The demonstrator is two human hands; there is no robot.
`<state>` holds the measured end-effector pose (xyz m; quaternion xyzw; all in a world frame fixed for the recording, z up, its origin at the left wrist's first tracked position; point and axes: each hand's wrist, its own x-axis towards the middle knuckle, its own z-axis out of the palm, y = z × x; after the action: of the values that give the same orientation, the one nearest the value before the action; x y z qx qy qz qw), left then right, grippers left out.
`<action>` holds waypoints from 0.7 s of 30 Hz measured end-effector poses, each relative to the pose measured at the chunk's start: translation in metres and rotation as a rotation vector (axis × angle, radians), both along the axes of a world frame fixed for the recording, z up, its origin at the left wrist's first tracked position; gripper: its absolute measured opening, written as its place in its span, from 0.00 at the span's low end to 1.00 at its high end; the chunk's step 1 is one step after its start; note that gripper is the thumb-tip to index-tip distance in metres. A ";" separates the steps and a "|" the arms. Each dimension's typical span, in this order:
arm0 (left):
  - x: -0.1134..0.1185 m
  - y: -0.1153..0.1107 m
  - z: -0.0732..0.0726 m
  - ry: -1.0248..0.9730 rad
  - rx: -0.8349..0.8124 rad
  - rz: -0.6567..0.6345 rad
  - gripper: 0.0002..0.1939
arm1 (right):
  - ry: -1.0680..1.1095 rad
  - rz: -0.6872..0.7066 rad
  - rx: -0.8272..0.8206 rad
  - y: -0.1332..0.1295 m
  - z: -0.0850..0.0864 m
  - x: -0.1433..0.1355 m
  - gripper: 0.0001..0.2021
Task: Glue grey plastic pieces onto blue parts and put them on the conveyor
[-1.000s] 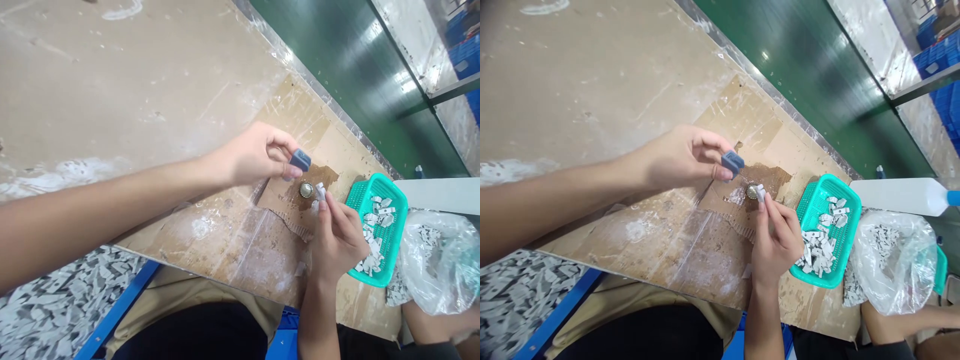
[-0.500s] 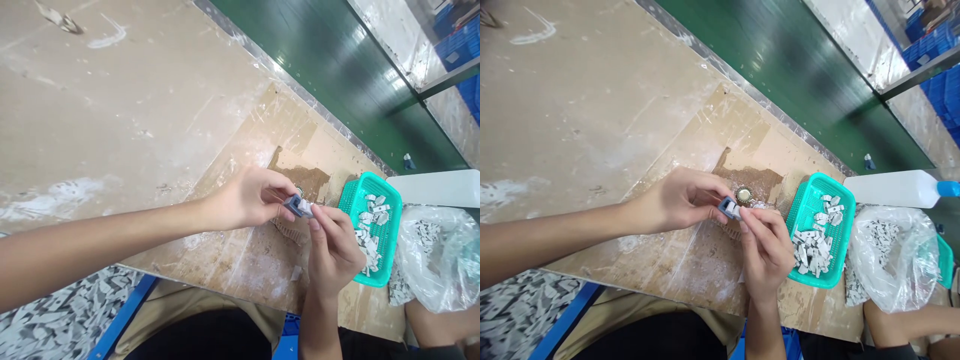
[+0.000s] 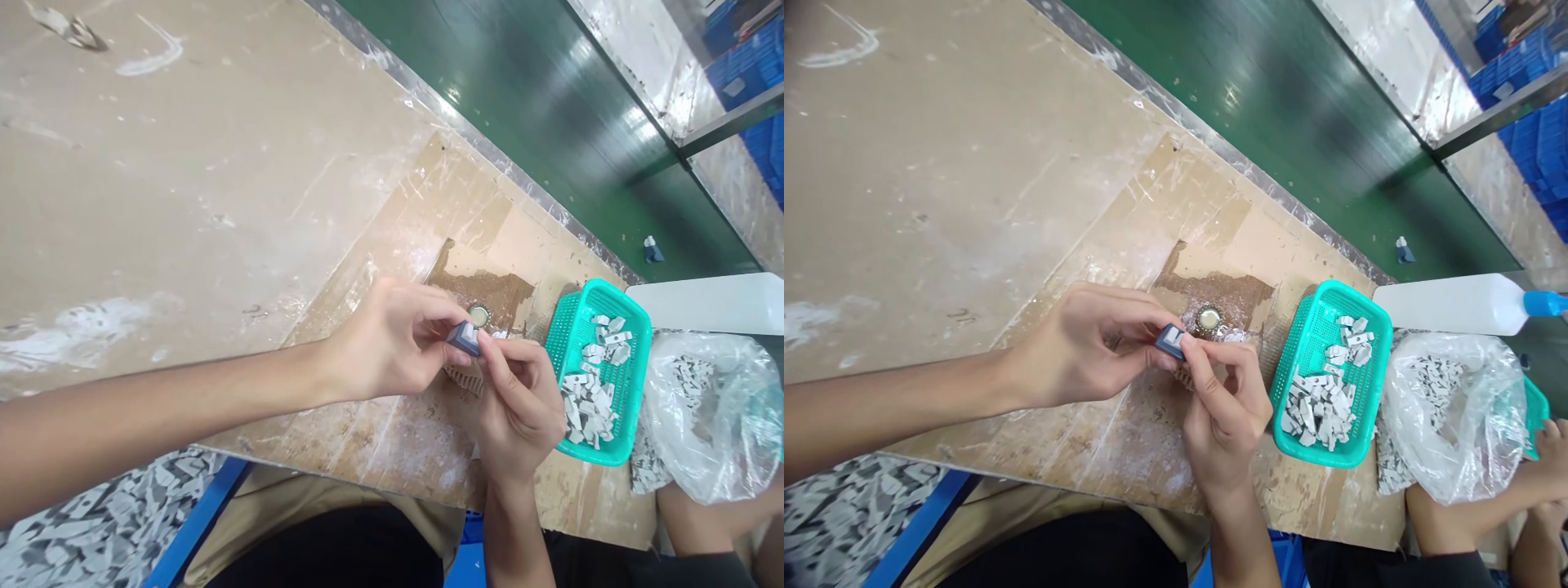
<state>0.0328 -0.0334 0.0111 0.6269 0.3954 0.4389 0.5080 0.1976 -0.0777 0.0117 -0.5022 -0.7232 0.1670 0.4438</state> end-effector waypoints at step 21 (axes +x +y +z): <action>-0.012 0.029 0.001 -0.721 -0.751 0.206 0.13 | 0.240 -0.787 0.638 0.020 0.050 0.064 0.15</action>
<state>0.0212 -0.0039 0.0116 0.1690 0.3852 0.5023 0.7555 0.2619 -0.0579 0.0619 -0.5531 -0.4385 -0.1851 0.6837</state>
